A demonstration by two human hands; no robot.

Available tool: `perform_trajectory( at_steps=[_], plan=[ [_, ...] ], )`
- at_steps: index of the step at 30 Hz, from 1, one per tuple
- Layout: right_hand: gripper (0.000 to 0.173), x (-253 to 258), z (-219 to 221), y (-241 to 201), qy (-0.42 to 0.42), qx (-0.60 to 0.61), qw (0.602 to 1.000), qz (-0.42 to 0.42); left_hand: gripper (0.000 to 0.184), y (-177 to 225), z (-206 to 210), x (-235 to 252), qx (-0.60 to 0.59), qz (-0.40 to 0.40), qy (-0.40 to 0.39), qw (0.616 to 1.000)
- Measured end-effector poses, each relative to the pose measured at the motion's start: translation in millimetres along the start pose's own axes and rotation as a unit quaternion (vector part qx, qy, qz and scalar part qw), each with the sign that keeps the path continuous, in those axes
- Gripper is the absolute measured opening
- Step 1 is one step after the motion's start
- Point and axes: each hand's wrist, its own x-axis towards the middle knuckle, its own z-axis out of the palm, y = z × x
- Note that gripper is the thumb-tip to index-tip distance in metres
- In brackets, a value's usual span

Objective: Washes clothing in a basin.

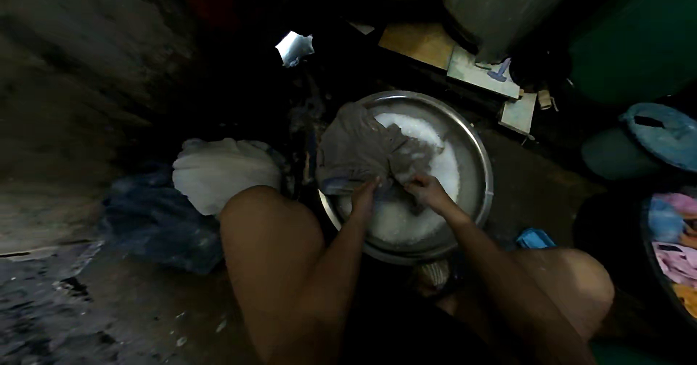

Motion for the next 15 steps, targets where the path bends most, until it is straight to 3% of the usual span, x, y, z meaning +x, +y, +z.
perform_trajectory(
  at_steps=[8, 15],
  plan=[
    [0.027, -11, 2, -7, 0.064, 0.093, 0.993, -0.03, 0.032, 32, 18, -30, -0.069, 0.045, -0.058, 0.995],
    [0.029, -10, 9, -7, 0.07, 0.131, 0.988, -0.039, 0.024, 35, 25, -35, 0.05, 0.132, -0.061, 0.988]
  ],
)
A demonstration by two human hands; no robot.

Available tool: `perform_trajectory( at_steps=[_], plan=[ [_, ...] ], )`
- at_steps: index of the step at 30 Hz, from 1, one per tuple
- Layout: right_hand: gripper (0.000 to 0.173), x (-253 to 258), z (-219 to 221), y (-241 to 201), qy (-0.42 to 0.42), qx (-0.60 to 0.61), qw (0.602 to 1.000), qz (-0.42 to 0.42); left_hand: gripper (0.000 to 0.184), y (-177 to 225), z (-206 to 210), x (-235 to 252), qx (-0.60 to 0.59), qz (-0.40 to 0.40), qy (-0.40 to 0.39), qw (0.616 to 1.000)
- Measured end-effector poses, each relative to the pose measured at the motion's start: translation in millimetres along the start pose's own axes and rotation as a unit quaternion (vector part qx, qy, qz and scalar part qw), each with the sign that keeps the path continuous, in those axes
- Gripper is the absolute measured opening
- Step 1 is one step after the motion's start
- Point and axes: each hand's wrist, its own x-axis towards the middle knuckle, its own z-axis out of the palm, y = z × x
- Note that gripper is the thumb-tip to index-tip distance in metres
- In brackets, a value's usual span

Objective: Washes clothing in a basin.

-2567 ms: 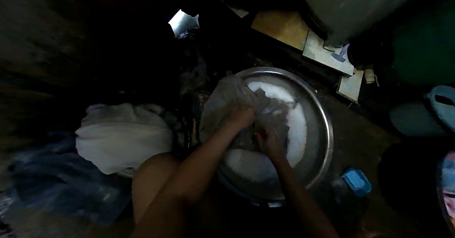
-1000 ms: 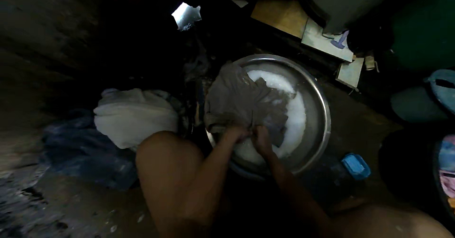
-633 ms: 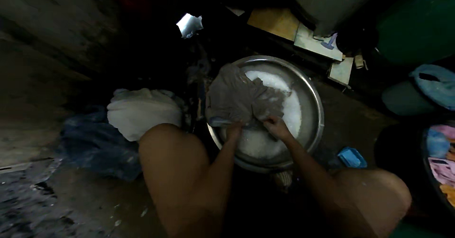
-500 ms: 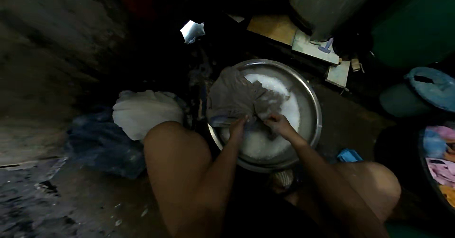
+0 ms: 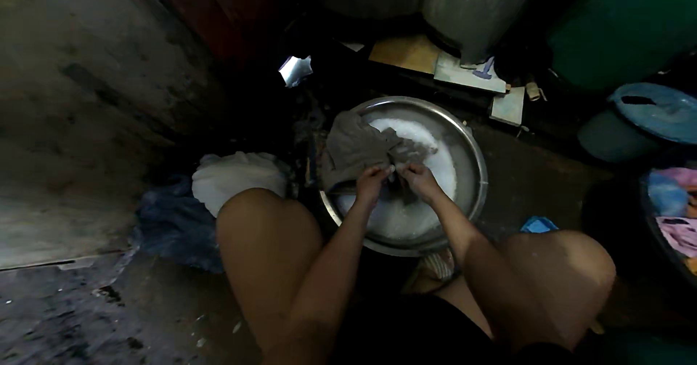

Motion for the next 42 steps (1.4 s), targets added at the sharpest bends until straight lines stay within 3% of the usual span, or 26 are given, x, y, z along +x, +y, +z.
perform_trajectory(
  at_steps=[4, 9, 15, 24, 27, 35, 42],
  plan=[
    [0.03, 1, -7, 2, 0.023, 0.023, 0.999, -0.014, 0.024, 1, 6, -3, 0.083, 0.008, -0.006, 0.997],
    [0.028, -6, -13, -6, 0.032, 0.003, 0.999, -0.007, 0.023, 0, 14, -5, 0.106, 0.021, -0.029, 0.994],
    [0.025, -10, -24, -6, 0.01, -0.042, 0.998, -0.048, 0.022, -4, 20, -4, 0.089, 0.017, -0.038, 0.995],
    [0.025, -11, -18, -1, -0.022, 0.01, 0.999, -0.027, 0.021, -6, 26, -9, -0.005, -0.005, -0.059, 0.998],
    [0.024, -10, -16, 0, 0.003, 0.033, 0.999, -0.016, 0.028, -3, 26, -11, 0.008, -0.007, -0.058, 0.998],
    [0.021, -12, -19, -7, 0.05, 0.023, 0.998, -0.001, 0.022, -3, 28, -12, 0.048, 0.011, -0.018, 0.999],
    [0.021, -16, -24, -10, -0.005, -0.008, 0.999, -0.039, 0.027, -5, 28, -10, 0.061, 0.012, -0.019, 0.998]
  ],
)
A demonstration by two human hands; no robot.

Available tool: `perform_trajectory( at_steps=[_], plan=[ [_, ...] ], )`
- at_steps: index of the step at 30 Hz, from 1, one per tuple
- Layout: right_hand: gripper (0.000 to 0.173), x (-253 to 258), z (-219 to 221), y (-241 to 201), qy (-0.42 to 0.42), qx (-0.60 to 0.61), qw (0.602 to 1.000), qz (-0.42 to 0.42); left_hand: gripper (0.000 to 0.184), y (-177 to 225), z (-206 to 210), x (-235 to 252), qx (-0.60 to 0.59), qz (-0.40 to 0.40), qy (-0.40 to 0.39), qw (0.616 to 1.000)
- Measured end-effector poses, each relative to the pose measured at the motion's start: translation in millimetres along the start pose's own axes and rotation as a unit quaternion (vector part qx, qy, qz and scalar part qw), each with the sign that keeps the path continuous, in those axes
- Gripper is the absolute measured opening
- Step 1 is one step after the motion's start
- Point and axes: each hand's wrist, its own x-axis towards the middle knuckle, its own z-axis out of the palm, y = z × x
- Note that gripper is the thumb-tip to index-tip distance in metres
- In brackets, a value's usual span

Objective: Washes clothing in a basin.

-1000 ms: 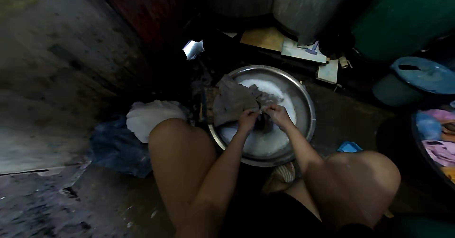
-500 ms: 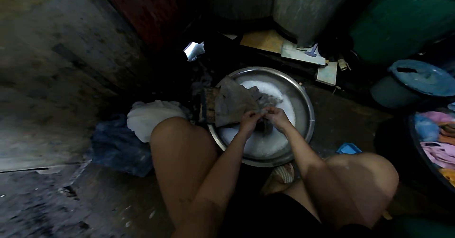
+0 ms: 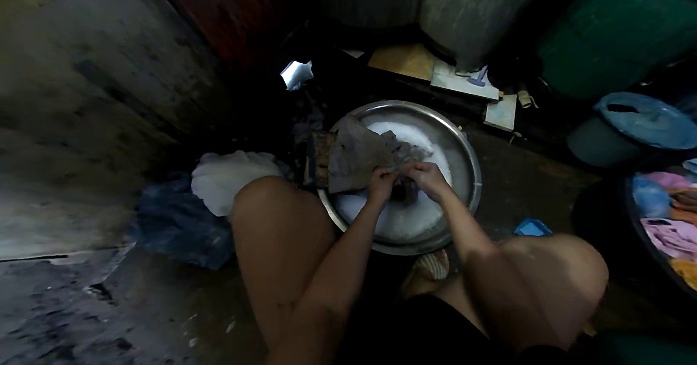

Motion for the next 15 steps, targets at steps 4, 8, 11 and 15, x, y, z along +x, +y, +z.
perform_trajectory(
  at_steps=[4, 8, 11, 15],
  plan=[
    [0.019, 1, -2, 5, -0.013, 0.029, 0.999, 0.018, 0.024, -4, 0, 3, -0.02, -0.006, -0.014, 1.0],
    [0.028, 4, 4, 11, -0.012, 0.047, 0.999, 0.022, 0.022, -3, -2, 1, -0.029, -0.015, -0.017, 0.999],
    [0.039, 3, 8, 10, -0.011, 0.004, 1.0, -0.005, 0.019, -3, -2, -1, -0.072, -0.02, -0.022, 0.997],
    [0.044, -1, 19, 6, -0.004, -0.104, 0.994, -0.045, 0.026, -3, -2, -3, -0.072, -0.022, -0.02, 0.997]
  ],
)
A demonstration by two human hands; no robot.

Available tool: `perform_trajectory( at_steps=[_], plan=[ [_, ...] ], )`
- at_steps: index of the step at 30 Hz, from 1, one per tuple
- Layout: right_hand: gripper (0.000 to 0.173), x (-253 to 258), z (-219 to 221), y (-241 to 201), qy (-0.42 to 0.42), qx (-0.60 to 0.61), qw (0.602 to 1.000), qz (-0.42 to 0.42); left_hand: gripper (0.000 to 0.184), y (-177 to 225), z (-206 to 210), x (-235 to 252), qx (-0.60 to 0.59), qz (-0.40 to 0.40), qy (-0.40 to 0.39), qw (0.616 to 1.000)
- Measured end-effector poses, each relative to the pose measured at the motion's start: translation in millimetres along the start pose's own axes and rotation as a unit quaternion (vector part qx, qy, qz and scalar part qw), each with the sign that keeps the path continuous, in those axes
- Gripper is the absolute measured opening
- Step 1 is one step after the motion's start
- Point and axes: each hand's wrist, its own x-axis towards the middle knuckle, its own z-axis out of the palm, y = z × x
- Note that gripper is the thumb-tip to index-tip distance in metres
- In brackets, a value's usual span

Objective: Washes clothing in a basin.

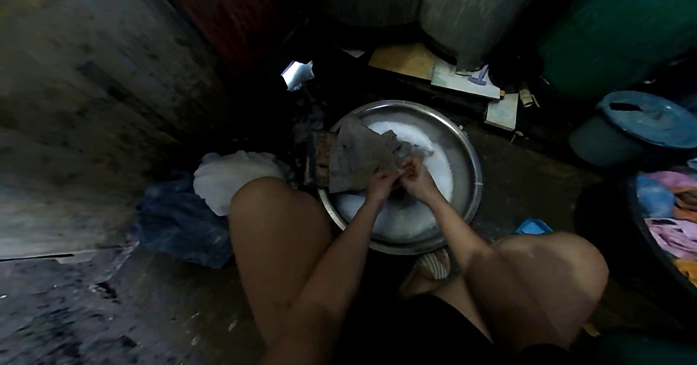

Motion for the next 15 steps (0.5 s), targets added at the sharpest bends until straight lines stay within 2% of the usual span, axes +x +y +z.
perform_trajectory(
  at_steps=[4, 9, 15],
  plan=[
    [0.044, -4, 16, 2, 0.009, -0.065, 0.997, -0.033, 0.026, -6, -2, 3, 0.046, -0.024, 0.022, 0.998],
    [0.044, -9, 20, 1, 0.025, -0.073, 0.997, -0.032, 0.023, -3, 1, 2, 0.009, -0.051, 0.043, 0.998],
    [0.041, -11, 13, 5, 0.051, -0.101, 0.993, -0.034, 0.031, -3, 0, 3, 0.012, -0.053, 0.039, 0.998]
  ],
)
